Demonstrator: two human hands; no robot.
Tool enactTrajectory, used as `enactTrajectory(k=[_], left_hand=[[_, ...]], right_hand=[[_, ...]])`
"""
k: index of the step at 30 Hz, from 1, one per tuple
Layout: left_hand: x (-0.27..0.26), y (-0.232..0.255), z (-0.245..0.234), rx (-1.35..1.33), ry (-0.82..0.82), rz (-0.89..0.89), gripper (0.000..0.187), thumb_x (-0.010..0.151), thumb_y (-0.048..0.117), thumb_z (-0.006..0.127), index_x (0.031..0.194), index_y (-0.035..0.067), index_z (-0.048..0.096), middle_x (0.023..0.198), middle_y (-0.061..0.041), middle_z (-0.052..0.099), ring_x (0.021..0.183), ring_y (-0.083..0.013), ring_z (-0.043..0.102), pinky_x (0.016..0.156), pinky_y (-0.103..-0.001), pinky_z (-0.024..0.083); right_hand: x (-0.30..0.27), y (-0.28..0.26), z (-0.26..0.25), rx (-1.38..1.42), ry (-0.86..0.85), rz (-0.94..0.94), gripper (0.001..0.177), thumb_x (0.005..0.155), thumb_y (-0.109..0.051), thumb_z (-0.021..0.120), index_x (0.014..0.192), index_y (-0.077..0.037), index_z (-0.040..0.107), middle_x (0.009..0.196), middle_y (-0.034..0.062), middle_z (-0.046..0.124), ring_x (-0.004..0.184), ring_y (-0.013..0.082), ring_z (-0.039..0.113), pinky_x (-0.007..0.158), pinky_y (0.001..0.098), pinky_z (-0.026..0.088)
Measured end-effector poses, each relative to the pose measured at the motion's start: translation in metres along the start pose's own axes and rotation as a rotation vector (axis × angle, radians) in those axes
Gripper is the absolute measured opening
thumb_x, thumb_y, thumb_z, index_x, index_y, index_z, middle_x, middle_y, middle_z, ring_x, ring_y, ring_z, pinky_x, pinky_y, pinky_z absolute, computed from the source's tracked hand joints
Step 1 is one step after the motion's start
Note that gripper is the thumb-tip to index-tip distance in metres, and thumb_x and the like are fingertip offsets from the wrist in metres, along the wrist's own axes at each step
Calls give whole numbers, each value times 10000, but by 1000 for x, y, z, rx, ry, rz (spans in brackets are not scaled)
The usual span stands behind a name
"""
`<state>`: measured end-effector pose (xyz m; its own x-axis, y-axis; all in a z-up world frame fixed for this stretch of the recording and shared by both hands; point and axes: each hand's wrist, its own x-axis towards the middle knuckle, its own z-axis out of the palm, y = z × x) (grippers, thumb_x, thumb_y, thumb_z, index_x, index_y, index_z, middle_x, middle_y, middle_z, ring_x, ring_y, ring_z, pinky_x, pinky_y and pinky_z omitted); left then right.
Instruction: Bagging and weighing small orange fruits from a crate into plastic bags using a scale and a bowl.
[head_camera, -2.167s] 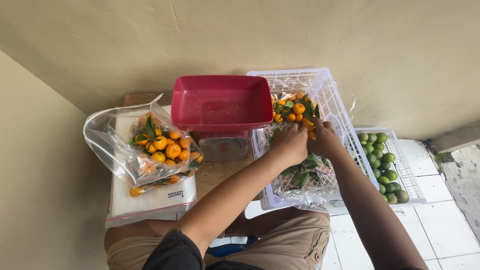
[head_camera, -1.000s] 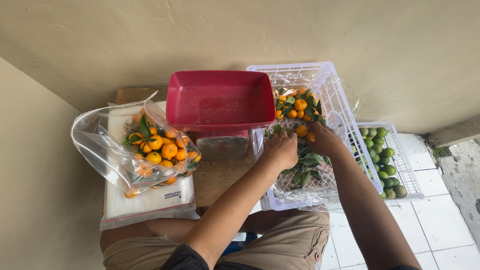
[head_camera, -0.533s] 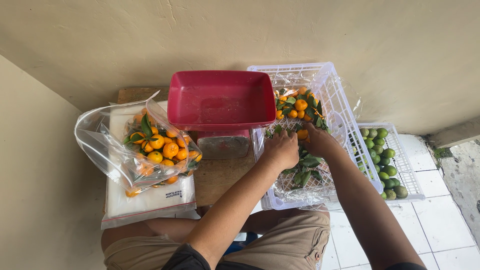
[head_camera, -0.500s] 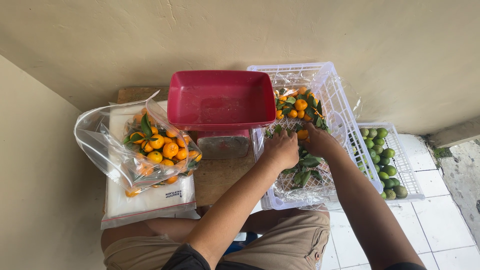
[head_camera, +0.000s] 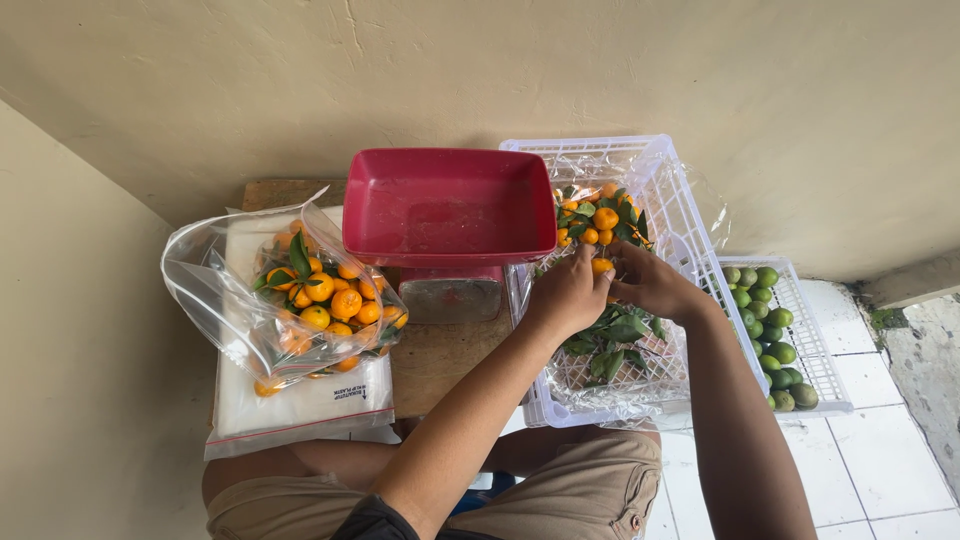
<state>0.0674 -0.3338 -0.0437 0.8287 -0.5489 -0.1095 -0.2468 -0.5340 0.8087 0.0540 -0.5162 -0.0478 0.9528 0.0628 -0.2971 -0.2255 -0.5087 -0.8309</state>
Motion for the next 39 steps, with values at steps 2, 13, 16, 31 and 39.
enactTrajectory(k=[2, 13, 16, 31, 39], left_hand=[[-5, 4, -8, -24, -14, 2, 551, 1028, 332, 429, 1419, -56, 447, 1250, -284, 636, 1220, -450, 641, 982, -575, 533], [-16, 11, -18, -181, 18, 54, 494, 998, 296, 528, 1375, -23, 522, 1226, -252, 674, 1109, -352, 715, 941, -508, 561], [-23, 18, -23, -207, 41, 65, 499, 968, 302, 553, 1357, -7, 516, 1204, -243, 678, 1095, -342, 720, 936, -503, 564], [-47, 37, -18, 107, 270, 649, 381, 998, 259, 537, 1275, 8, 613, 1024, -200, 699, 951, -307, 727, 839, -413, 597], [-100, 56, -72, -6, 547, 876, 326, 1014, 265, 663, 1265, 81, 568, 1068, -77, 718, 933, -206, 703, 851, -327, 617]], right_hand=[[0, 6, -3, 33, -8, -20, 453, 847, -107, 779, 1271, -26, 643, 844, 187, 694, 745, 254, 653, 682, 382, 568], [-13, 10, -17, 260, 81, -75, 366, 898, -149, 697, 1203, 52, 677, 845, 173, 671, 751, 254, 654, 674, 367, 561], [-3, 34, -26, 272, 140, -98, 299, 938, -139, 640, 1161, 56, 681, 872, 194, 661, 753, 261, 652, 659, 361, 555], [-3, 29, -26, 273, 409, -354, 294, 960, -81, 767, 1196, 56, 658, 1008, 188, 636, 861, 231, 660, 757, 354, 552], [-26, -20, -28, 94, 634, -401, 357, 961, -53, 752, 1287, 23, 629, 1242, 146, 612, 932, 207, 677, 855, 328, 626]])
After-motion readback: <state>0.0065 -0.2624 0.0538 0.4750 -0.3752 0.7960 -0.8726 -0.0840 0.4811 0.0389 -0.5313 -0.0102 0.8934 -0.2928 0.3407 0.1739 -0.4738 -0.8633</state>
